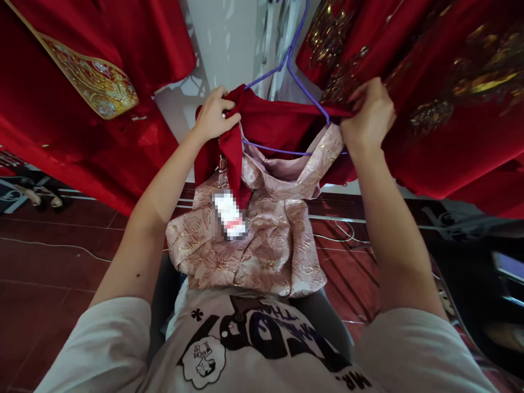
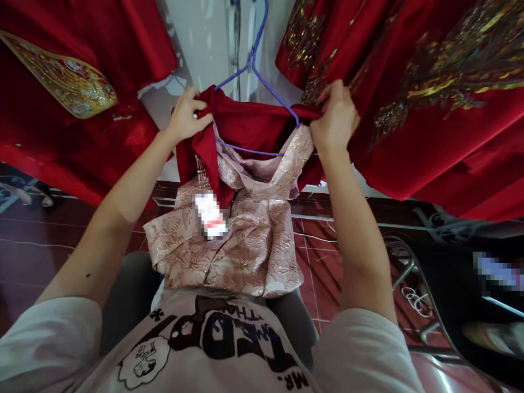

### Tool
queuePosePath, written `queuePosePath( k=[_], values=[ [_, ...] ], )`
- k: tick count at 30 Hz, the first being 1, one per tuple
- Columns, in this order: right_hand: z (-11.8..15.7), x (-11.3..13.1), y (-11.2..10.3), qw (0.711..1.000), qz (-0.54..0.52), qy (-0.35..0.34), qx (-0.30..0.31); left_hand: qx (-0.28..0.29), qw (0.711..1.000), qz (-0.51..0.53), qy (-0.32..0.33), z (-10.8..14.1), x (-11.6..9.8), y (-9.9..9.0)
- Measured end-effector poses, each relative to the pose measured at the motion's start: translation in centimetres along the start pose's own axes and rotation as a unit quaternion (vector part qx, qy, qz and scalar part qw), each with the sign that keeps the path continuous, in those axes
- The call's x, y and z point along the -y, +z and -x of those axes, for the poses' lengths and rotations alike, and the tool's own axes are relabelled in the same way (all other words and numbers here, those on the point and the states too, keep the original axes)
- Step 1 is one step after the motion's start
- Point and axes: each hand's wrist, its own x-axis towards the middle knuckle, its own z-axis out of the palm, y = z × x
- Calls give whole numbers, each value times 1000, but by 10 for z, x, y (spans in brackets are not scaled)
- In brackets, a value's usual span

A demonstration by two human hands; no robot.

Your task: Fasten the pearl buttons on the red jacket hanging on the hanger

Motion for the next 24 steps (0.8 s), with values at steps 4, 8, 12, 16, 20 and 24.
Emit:
queuePosePath(
  k=[4,8,12,16,20,24],
  values=[
    [4,-27,-7,997,54,52,-21,17,1000,-3,-15,17,2,3],
    [11,-27,-15,990,118,79,-21,-1,999,-30,13,24,3,12],
    [22,-9,-27,992,88,86,22,-78,994,-42,62,26,6,31],
    [22,24,-28,998,1,10,57,-137,984,-46,100,29,5,46],
    [22,65,4,984,-157,-46,75,-146,985,-28,86,33,2,52],
    [37,94,55,944,-272,-173,73,-145,986,-13,77,32,4,53]
  ],
)
